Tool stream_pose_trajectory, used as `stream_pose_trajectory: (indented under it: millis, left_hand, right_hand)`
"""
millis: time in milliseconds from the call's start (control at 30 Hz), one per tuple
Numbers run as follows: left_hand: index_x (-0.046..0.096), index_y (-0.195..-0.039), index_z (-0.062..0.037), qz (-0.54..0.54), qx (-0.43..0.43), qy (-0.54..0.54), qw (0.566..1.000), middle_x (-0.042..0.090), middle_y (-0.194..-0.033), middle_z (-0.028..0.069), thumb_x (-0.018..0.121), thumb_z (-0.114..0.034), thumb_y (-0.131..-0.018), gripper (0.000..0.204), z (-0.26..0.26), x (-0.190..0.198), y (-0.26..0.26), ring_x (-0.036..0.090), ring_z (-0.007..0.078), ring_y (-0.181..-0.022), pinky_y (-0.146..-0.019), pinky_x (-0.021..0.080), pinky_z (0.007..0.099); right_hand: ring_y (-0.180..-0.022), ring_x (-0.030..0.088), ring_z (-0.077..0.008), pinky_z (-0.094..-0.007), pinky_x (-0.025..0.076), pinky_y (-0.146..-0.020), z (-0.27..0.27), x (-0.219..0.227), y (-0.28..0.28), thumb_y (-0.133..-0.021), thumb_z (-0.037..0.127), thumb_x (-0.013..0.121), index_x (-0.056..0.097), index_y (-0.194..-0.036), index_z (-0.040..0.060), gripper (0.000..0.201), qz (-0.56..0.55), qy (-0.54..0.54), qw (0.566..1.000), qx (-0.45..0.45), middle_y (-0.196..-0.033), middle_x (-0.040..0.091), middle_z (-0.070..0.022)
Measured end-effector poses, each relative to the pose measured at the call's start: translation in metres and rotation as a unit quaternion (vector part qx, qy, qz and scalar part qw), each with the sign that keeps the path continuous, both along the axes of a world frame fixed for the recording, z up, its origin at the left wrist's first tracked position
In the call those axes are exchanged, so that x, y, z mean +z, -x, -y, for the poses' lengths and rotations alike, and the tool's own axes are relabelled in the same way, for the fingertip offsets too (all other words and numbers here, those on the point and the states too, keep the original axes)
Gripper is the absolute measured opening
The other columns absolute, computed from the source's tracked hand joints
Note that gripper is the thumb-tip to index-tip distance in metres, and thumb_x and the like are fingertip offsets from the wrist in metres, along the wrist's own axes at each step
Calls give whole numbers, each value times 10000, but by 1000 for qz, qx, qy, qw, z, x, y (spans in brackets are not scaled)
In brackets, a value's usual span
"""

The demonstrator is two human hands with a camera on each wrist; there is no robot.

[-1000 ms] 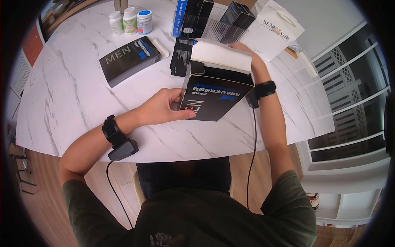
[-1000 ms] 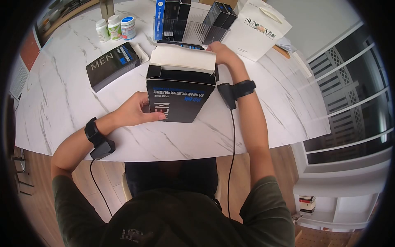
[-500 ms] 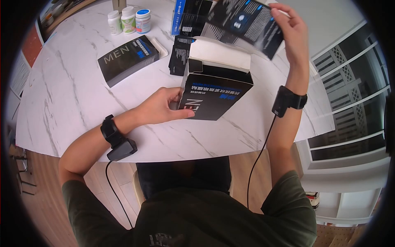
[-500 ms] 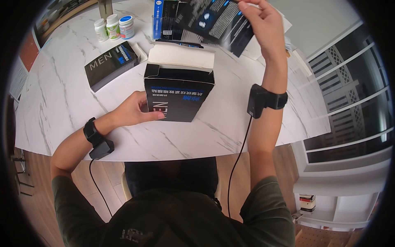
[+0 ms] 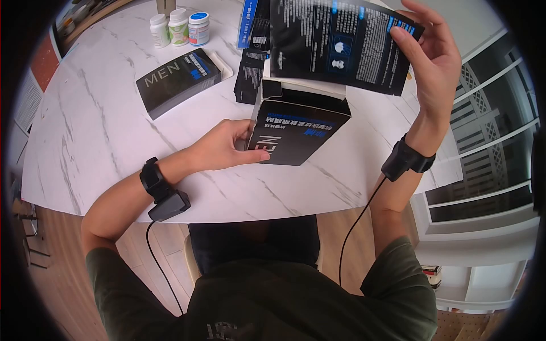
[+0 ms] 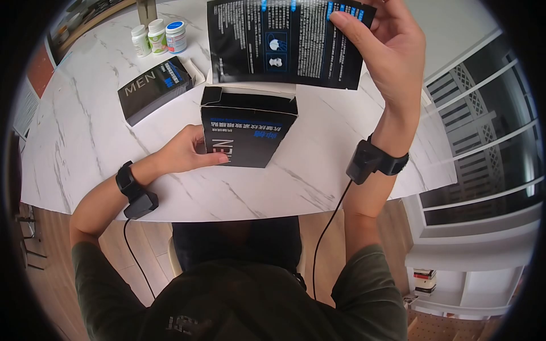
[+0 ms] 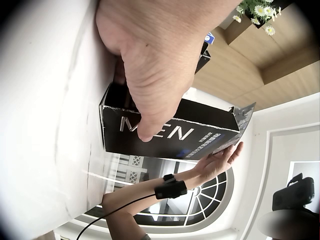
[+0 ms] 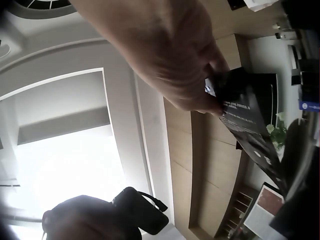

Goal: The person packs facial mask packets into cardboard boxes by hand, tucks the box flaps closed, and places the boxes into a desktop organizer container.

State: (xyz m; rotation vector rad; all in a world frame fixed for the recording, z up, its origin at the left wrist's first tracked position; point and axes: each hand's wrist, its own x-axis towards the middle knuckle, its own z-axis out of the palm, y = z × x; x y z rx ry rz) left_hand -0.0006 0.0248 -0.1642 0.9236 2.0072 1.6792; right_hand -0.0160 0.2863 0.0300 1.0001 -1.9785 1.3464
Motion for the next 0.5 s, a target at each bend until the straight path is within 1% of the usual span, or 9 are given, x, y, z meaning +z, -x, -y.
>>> stream_pose_trajectory:
  millis: [133,200,233,367,500]
  left_hand:
    - [562,-996,32,-3,-4,-5,1000,647,-869,43,729,-151,-778,330,0,-1,1,561,71,-778,-703,440,220]
    - [561,-999,32,-7,-4,-1,1000,647,-871,45,728,-151,-779,331,0,0,1,561,71,-779,-704,440,221]
    - [559,-1001,33,-10,-6,2,1000,646,-872,46,727,-151,-781,333,0,1,0,561,71,-780,-704,440,221]
    - [555,-1007,33,-8,-6,18,1000,646,-873,48,724,-152,-784,335,1,2,1,561,70,-782,-705,441,221]
    - [552,-1016,32,-3,-8,-4,1000,647,-873,47,721,-151,-787,339,0,0,2,562,67,-780,-705,442,218]
  right_hand:
    - [-781,613,-117,-199,506,-694,8,-1,-1,-768,-44,651,444,-1194,-23,474,-28,26,999,-19,-863,622,-78]
    - [-748,634,-132,-209,520,-672,10,-1,-2,-771,-42,651,412,-1232,-26,520,-67,53,995,-41,-841,644,-95]
    - [-760,640,-138,-214,520,-678,8,0,0,-765,-47,654,408,-1233,-32,529,-76,56,995,-31,-844,655,-110]
    - [-754,639,-133,-213,519,-670,7,-1,0,-762,-48,658,418,-1224,-33,521,-65,69,995,-24,-842,654,-104]
    - [-726,636,-122,-207,516,-658,7,-2,-1,-771,-46,651,444,-1200,-28,477,-55,59,996,-33,-823,656,-95]
